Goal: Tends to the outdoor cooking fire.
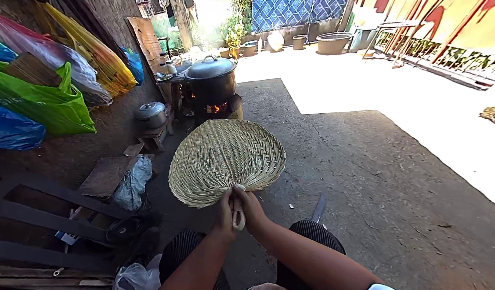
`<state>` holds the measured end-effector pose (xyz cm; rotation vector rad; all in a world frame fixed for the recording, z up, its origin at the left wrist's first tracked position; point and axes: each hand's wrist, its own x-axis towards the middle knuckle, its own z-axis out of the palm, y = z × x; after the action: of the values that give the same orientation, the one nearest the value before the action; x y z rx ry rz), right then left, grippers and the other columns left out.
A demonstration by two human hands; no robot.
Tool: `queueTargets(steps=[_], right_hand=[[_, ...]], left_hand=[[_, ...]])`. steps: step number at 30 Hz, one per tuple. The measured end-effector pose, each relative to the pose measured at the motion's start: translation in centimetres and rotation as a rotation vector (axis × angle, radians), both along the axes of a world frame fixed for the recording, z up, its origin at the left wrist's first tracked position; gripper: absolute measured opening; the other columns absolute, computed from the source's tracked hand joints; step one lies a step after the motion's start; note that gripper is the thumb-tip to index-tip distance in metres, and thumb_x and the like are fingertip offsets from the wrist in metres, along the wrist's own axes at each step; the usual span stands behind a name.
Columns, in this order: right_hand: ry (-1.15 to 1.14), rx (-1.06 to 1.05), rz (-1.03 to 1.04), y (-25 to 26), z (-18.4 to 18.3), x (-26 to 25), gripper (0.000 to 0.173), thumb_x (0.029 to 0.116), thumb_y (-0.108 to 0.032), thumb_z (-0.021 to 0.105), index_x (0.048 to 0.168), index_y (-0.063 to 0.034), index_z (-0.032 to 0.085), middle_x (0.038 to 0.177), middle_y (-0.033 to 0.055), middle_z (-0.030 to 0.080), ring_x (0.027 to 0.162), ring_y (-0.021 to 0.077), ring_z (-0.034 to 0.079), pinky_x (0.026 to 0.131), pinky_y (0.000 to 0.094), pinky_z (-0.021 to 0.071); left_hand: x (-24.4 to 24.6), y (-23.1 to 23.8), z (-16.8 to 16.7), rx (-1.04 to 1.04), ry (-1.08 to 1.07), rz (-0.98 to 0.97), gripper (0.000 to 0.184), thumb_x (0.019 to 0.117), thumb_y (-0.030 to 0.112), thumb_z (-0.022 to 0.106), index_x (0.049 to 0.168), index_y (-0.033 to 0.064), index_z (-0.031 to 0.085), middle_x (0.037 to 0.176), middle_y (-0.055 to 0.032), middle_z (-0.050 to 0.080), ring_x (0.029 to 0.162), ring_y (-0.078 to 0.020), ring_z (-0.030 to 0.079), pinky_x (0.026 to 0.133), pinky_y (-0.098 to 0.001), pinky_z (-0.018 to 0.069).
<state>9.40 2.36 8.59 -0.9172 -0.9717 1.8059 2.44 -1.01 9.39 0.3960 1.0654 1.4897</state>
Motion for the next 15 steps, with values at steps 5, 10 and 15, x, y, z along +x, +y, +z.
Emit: queueTargets(steps=[5,10,15], right_hand=[[0.095,-0.094,-0.042,1.2,-1.6,0.0,0.035,0.1120,-0.022,0.039,0.098,-0.0015,0.064,0.078,0.0054,0.068,0.072,0.0104,0.068,0.071,0.0276,0.0573],[0.007,-0.054,-0.004,-0.7,-3.8,0.7,0.032,0.1114,-0.023,0.040,0.104,-0.0002,0.062,0.081,0.0058,0.068,0.076,0.0106,0.068,0.075,0.0293,0.0582],[-0.012,-0.001,0.027,-1.3,-4.6,0.3,0.035,0.1103,-0.022,0.036,0.097,-0.0041,0.063,0.076,0.0007,0.067,0.073,0.0071,0.067,0.072,0.0273,0.0578]], left_hand=[[-0.1,1.9,-1.6,-0.057,0.028,-0.022,0.045,0.1119,0.036,0.033,0.111,0.0028,0.063,0.088,-0.0078,0.069,0.077,-0.0120,0.068,0.070,-0.0273,0.0573],[0.2,-0.3,-5.6,0.013,0.258,0.012,0.043,0.1122,0.027,0.032,0.116,-0.0010,0.063,0.095,-0.0060,0.071,0.088,-0.0086,0.069,0.083,-0.0272,0.0574],[-1.0,-1.3,-6.1,0.041,0.390,-0.048,0.040,0.1091,0.025,0.037,0.124,-0.0042,0.060,0.105,-0.0067,0.069,0.098,-0.0065,0.067,0.092,-0.0260,0.0546]])
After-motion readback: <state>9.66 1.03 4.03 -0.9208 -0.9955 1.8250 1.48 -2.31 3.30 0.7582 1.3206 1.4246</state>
